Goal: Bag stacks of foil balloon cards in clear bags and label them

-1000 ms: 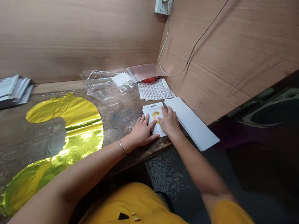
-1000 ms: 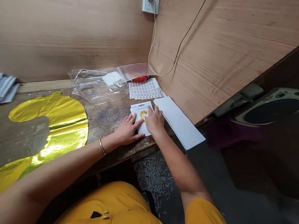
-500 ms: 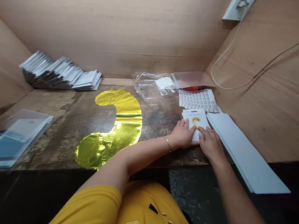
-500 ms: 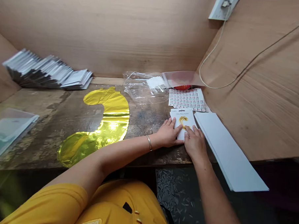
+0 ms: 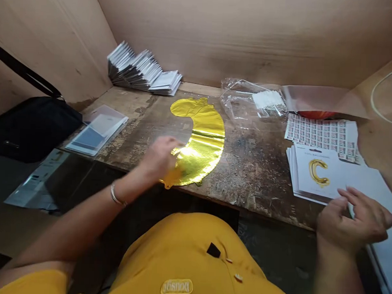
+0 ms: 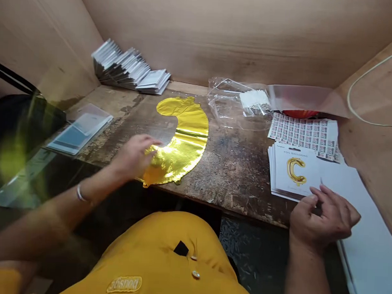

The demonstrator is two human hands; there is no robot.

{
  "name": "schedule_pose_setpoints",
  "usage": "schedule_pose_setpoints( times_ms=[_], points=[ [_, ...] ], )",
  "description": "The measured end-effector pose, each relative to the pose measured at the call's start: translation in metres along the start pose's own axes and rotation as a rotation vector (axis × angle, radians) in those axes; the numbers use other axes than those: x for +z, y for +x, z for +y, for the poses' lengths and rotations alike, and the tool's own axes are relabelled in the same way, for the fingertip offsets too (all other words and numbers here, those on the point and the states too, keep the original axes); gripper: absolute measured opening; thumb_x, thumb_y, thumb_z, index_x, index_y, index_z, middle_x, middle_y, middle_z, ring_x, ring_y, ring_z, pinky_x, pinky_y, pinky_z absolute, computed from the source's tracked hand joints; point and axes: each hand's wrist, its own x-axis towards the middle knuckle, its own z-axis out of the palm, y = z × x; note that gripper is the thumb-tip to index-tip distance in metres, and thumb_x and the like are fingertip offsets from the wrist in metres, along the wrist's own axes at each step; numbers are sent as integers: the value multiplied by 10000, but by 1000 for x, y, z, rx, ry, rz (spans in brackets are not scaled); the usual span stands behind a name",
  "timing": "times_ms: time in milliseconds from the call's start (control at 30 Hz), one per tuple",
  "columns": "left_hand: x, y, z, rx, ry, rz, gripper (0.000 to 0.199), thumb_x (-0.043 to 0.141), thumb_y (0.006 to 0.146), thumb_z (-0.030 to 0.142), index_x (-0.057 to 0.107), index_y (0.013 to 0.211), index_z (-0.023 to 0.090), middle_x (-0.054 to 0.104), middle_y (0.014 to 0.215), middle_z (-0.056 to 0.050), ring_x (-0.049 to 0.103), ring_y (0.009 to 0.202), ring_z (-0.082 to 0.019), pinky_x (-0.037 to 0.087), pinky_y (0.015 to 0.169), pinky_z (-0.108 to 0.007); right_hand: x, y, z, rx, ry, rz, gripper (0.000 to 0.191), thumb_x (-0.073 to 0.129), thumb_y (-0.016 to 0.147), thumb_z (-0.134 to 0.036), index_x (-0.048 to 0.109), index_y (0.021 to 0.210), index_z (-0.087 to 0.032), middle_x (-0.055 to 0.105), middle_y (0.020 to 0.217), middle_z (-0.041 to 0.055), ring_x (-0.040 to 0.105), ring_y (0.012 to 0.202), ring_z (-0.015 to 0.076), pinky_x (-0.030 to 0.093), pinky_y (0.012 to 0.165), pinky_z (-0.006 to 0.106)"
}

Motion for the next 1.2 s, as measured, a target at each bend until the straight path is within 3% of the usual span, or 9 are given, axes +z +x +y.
schedule_pose_setpoints(
  times_ms=[133, 300, 367, 600, 767, 900, 967, 1067, 1200],
  points=[
    [1, -3, -75, -319, 128, -245, 449, 670, 754, 373, 640, 1143, 150, 661, 1028, -133, 606, 964, -301, 464, 843, -372, -5, -1, -5, -37, -19, 132, 449, 520, 865, -170, 623, 1244, -386, 717, 1089, 38, 660, 1012, 376, 463, 927, 570],
    [8, 1, -84, -452, -39, -242, 258, 635, 754, 366, 663, 945, 195, 695, 853, -58, 620, 748, -221, 430, 655, -279, -1, 10, -57, -106, 85, 154, 417, 535, 844, -147, 658, 1199, -328, 733, 1001, 83, 681, 956, 347, 501, 906, 558],
    [5, 2, -82, -463, -112, -175, 254, 634, 748, 349, 657, 950, 196, 704, 861, -48, 617, 743, -204, 422, 649, -263, 8, 17, -98, -142, 209, -53, 376, 545, 853, -156, 658, 1189, -280, 725, 1025, 95, 674, 989, 313, 520, 920, 519],
    [-1, 1, -83, -257, -65, -145, 261, 443, 903, 377, 635, 835, 214, 686, 765, -45, 608, 684, -190, 393, 643, -264, 71, 19, -211, -418, 520, -805, 332, 493, 933, -224, 644, 1228, -211, 564, 1373, 95, 492, 1298, 276, 443, 1070, 491],
    [-5, 0, -93, -149, 127, -253, 371, 353, 953, 382, 663, 844, 209, 697, 811, -89, 628, 742, -226, 431, 687, -304, 90, 9, -216, -398, 527, -866, 309, 492, 941, -221, 677, 1187, -196, 620, 1303, 99, 541, 1254, 266, 473, 1048, 479],
    [-23, 9, -89, 39, 30, -86, 321, 395, 931, 329, 684, 996, 206, 673, 1146, -125, 586, 1028, -282, 446, 892, -406, 87, 11, -213, -348, 547, -886, 309, 512, 933, -244, 674, 1196, -231, 628, 1294, 80, 538, 1260, 264, 476, 1042, 491],
    [-34, 18, -81, 44, -144, -93, 267, 467, 897, 353, 683, 857, 201, 698, 1018, -110, 599, 964, -268, 463, 885, -406, 85, 13, -213, -330, 543, -932, 324, 537, 925, -273, 655, 1224, -237, 611, 1318, 79, 517, 1281, 269, 463, 1053, 497],
    [-41, 34, -66, -296, -651, -258, 260, 542, 847, 391, 613, 694, 193, 637, 667, -42, 610, 666, -199, 516, 686, -342, 77, 21, -215, -301, 556, -975, 452, 604, 889, -375, 582, 1316, -229, 571, 1365, 97, 471, 1319, 294, 442, 1066, 514],
    [-33, 49, -50, -929, -1385, -300, 277, 430, 903, 329, 639, 807, 175, 667, 677, -43, 646, 600, -189, 554, 625, -351, 59, 38, -235, -239, 611, -775, 780, 635, 812, -573, 386, 1468, -233, 485, 1441, 123, 395, 1364, 340, 389, 1094, 550]
  ],
)
